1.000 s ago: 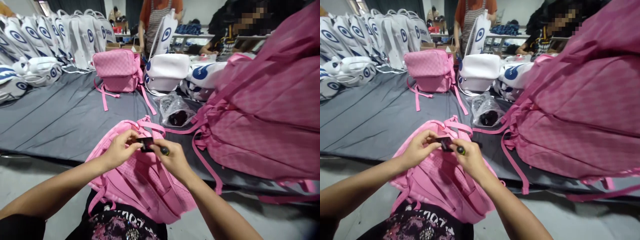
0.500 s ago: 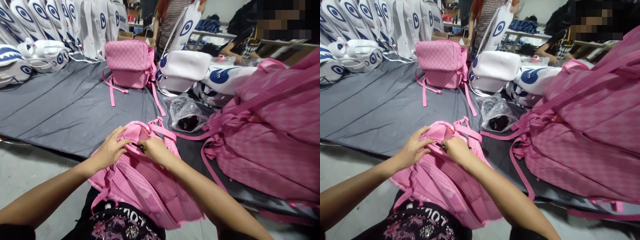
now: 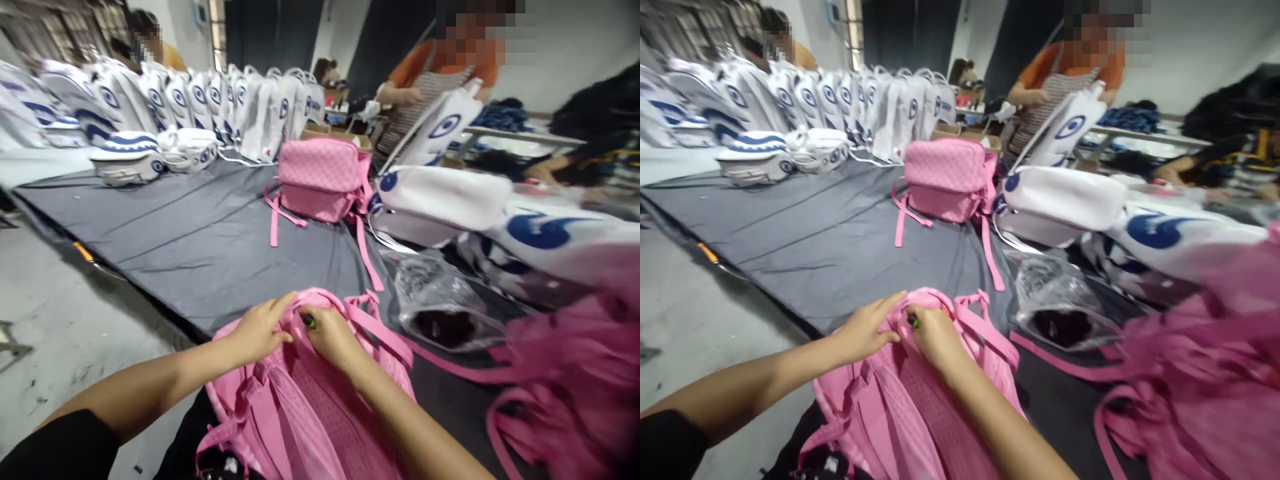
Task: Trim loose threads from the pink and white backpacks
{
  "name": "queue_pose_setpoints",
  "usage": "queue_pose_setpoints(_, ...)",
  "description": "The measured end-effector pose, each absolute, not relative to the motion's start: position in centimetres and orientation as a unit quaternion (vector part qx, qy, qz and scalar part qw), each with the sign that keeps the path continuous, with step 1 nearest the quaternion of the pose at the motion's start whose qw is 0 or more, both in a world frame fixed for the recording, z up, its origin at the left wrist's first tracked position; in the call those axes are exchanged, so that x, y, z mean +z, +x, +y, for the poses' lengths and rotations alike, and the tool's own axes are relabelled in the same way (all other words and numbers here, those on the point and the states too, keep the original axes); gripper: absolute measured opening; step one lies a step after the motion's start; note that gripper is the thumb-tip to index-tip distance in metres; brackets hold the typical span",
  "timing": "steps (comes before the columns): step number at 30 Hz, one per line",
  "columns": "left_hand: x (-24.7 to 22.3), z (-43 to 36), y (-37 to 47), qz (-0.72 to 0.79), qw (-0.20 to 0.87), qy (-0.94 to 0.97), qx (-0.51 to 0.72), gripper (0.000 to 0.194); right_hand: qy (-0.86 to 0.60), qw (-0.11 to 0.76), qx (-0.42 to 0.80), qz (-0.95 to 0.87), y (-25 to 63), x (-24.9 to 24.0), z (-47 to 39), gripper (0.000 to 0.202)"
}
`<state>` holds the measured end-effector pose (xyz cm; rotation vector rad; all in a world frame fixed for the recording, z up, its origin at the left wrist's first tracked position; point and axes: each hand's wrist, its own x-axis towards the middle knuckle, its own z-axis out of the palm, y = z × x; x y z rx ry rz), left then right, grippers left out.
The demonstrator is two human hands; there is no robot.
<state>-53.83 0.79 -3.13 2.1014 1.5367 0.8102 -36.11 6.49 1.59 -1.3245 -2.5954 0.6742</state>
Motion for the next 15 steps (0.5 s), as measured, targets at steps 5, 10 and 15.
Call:
queue_pose_setpoints(5, -2.2, 1.1, -53.6, 0.604, 0.227, 0.729, 0.228, 0.094, -0.410, -0.051, 0.110, -0.904, -34.7, 2.0, 6.4, 0.030)
queue_pose_setpoints(10, -0.9, 1.7, -53.6, 0.680, 0.296, 0.658, 0.133, 0.084, -0.470, -0.240, 0.066, -0.847, -29.2, 1.6, 4.6, 0.042)
queue_pose_setpoints(15, -0.5, 2.2, -53.9, 0.677, 0.319, 0.653, 0.114, 0.058, -0.489, -0.243, 0.044, -0.836, -26.5, 1.2, 3.5, 0.045)
